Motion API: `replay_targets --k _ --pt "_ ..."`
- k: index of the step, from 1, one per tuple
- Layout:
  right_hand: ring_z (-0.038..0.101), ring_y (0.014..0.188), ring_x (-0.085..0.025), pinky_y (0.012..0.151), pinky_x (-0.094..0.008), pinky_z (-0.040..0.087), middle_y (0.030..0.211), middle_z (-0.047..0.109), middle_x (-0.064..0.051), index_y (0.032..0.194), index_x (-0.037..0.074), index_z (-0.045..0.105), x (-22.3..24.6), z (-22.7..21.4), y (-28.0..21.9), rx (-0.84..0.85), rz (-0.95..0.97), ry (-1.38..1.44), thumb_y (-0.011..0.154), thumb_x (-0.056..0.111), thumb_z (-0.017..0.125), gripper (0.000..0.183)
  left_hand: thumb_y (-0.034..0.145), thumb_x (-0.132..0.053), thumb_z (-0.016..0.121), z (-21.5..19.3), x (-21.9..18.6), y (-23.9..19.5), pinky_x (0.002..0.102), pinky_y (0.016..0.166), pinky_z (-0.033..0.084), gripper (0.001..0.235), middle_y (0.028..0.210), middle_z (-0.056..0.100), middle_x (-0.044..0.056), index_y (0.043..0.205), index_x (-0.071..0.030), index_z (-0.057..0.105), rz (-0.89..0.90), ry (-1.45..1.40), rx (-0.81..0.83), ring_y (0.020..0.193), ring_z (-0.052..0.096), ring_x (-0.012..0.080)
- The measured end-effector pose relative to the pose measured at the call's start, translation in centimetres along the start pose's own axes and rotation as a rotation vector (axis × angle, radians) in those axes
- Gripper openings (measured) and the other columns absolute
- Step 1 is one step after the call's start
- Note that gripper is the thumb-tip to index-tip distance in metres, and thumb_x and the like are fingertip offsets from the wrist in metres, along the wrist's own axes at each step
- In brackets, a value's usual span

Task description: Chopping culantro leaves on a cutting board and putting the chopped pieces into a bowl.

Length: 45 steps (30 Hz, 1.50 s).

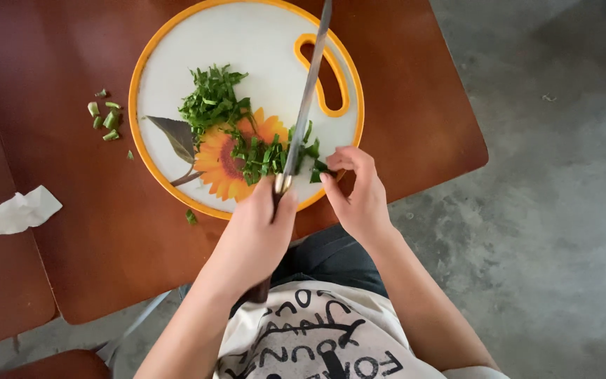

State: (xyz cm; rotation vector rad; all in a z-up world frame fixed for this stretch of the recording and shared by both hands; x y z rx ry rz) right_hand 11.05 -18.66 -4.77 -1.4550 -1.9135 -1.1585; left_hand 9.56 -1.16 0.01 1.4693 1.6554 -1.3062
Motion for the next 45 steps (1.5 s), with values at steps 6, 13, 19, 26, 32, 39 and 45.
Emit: replay_targets --k 6,13,19,26,32,39,45 --pt "0.071 0.106 -0.021 0.092 -0.034 0.057 0.116 0.067 -0.013 0.139 0.003 0.035 -0.1 0.3 0.1 0.0 0.04 0.023 0.096 0.002 0.073 0.058 0.099 -0.026 0.055 0.2 -0.3 -2.9 0.048 0.061 0.052 0.027 0.07 0.066 0.026 0.099 0.001 0.055 -0.129 0.04 0.116 0.065 0.064 0.0452" --pt "0.073 0.097 -0.019 0.079 -0.028 0.06 0.113 0.069 -0.013 0.139 0.004 0.03 -1.3 0.7 -0.2 0.013 0.143 0.108 0.096 -0.002 0.072 0.06 0.101 -0.022 0.056 1.9 0.0 -2.9 0.052 0.063 0.05 0.025 0.073 0.067 0.027 0.102 0.002 0.052 0.049 0.048 0.13 0.075 0.065 0.0479" --pt "0.075 0.103 -0.022 0.085 -0.029 0.061 0.115 0.068 -0.015 0.136 0.004 0.029 -1.7 0.9 -0.6 -0.01 0.078 0.113 0.095 -0.006 0.068 0.057 0.101 -0.021 0.055 4.0 1.2 -2.2 0.053 0.058 0.05 0.025 0.067 0.066 0.026 0.096 0.003 0.05 0.01 0.066 0.12 0.067 0.066 0.0475" --pt "0.075 0.096 -0.021 0.083 -0.031 0.06 0.108 0.07 -0.012 0.131 0.003 0.034 -0.7 0.3 0.1 -0.008 0.088 0.055 0.095 -0.002 0.069 0.051 0.1 -0.024 0.056 5.1 2.5 2.6 0.054 0.058 0.053 0.029 0.07 0.065 0.03 0.097 0.004 0.05 0.055 0.17 0.012 0.07 0.066 0.0507" --pt "0.074 0.096 -0.022 0.08 -0.032 0.058 0.104 0.07 -0.01 0.118 0.003 0.051 0.0 0.5 2.4 0.063 0.095 -0.033 0.095 0.002 0.071 0.031 0.105 -0.029 0.06 -2.5 0.3 3.9 0.051 0.058 0.051 0.032 0.074 0.067 0.026 0.098 0.002 0.053 0.26 0.246 -0.1 0.07 0.066 0.0461" --pt "0.071 0.114 -0.025 0.095 -0.035 0.056 0.122 0.068 -0.012 0.126 0.004 0.057 2.1 3.1 7.1 0.196 0.041 0.083 0.102 0.009 0.062 0.025 0.106 -0.025 0.046 -9.3 6.3 0.3 0.027 0.043 0.041 0.026 0.065 0.051 0.002 0.105 -0.001 0.058 -0.104 -0.69 0.056 0.048 0.046 0.0096" --pt "0.027 0.148 -0.046 0.119 -0.053 0.025 0.159 0.027 -0.031 0.158 0.005 0.021 4.1 6.2 6.0 0.444 -0.226 -0.26 0.099 0.05 0.058 0.082 0.109 -0.029 0.042 -11.7 11.1 -1.3 0.029 0.04 0.038 0.033 0.064 0.049 0.004 0.105 0.001 0.055 -0.086 -0.941 0.002 0.045 0.043 0.0113"
Point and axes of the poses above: each hand's wrist, its own y-axis towards the middle knuckle, its own z-axis out of the palm, x = y × z, the point moved 8 cm from there along y, towards the middle knuckle
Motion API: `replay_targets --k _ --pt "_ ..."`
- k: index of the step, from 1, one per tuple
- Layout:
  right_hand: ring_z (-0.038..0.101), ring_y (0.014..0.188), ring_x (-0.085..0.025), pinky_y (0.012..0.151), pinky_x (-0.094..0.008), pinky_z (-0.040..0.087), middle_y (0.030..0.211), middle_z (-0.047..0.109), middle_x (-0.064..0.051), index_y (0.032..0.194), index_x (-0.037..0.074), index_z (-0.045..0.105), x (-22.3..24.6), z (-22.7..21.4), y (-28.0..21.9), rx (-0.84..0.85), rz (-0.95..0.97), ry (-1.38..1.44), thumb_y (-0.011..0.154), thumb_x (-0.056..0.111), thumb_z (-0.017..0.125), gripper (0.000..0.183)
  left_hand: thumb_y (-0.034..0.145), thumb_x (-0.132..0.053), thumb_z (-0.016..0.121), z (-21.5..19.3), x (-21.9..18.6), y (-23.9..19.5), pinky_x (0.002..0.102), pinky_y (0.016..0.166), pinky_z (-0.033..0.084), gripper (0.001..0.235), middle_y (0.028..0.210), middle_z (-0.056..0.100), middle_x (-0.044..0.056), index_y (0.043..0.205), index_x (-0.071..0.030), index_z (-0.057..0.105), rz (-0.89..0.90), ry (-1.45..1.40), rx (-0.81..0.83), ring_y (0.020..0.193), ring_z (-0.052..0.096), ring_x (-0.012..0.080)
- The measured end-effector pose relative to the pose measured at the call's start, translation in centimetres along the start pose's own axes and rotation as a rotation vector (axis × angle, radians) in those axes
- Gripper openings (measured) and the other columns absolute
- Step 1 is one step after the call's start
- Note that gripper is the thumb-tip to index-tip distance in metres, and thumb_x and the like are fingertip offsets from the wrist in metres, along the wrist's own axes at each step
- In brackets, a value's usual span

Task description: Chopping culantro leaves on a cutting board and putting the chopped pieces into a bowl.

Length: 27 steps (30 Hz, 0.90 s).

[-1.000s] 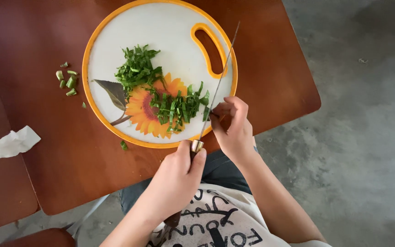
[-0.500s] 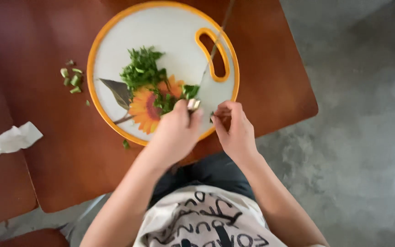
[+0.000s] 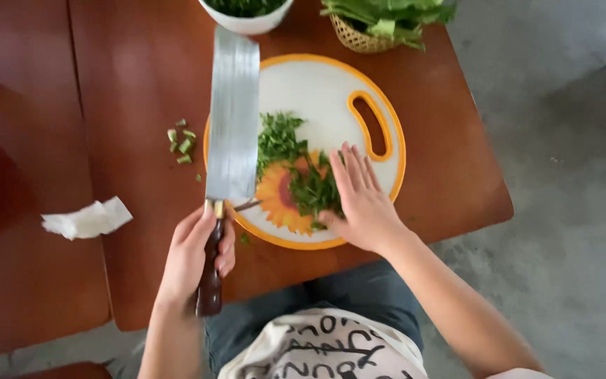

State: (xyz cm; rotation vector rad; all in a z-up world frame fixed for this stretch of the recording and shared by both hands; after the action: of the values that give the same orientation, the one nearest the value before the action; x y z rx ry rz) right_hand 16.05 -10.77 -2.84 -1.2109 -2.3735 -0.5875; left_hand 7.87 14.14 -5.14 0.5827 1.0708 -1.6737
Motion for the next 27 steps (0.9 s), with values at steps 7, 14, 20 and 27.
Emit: replay_targets --k 7,14,20,27 --pt "0.011 0.152 -0.05 0.122 -0.063 0.009 0.164 0.012 -0.029 0.161 0.014 0.013 3.2 3.2 6.0 0.163 -0.207 -0.218 0.078 0.074 0.069 0.117 0.105 -0.028 0.043 -4.6 -0.7 -1.7 0.032 0.038 0.038 0.034 0.06 0.047 0.007 0.102 0.002 0.057 -0.134 0.075 -0.16 0.042 0.043 0.0143" --pt "0.03 0.145 -0.044 0.118 -0.058 0.024 0.154 0.035 -0.019 0.148 0.012 0.041 4.4 4.3 11.7 0.125 -0.368 -0.167 0.081 0.06 0.076 0.089 0.105 -0.03 0.042 -5.5 0.6 -2.2 0.032 0.034 0.037 0.036 0.057 0.047 0.006 0.099 0.003 0.057 -0.156 -0.071 -0.107 0.038 0.042 0.0149" --pt "0.058 0.102 -0.033 0.092 -0.045 0.05 0.109 0.057 -0.011 0.108 0.009 0.063 3.0 4.2 11.6 0.085 -0.476 -0.097 0.088 0.027 0.076 0.03 0.105 -0.031 0.042 -5.8 1.1 -1.1 0.033 0.034 0.038 0.037 0.055 0.048 0.007 0.098 0.003 0.057 -0.153 -0.071 -0.046 0.036 0.045 0.016" --pt "0.065 0.081 -0.027 0.072 -0.038 0.055 0.091 0.064 -0.01 0.1 0.006 0.066 -1.2 0.1 14.6 -0.025 -0.098 0.112 0.092 0.024 0.072 0.021 0.1 -0.034 0.048 -13.5 12.8 2.5 0.034 0.036 0.039 0.04 0.052 0.056 0.013 0.094 0.003 0.064 -0.257 -0.028 -0.099 0.036 0.051 0.0213"
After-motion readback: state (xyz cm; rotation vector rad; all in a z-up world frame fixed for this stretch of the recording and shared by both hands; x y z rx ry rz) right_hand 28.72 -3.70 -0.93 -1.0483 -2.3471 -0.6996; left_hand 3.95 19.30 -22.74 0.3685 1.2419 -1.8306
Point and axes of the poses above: each hand's wrist, its own y-axis towards the middle knuckle, its own z-axis out of the palm, x = y × z, the point moved 8 cm from there along y, towards the middle knuckle
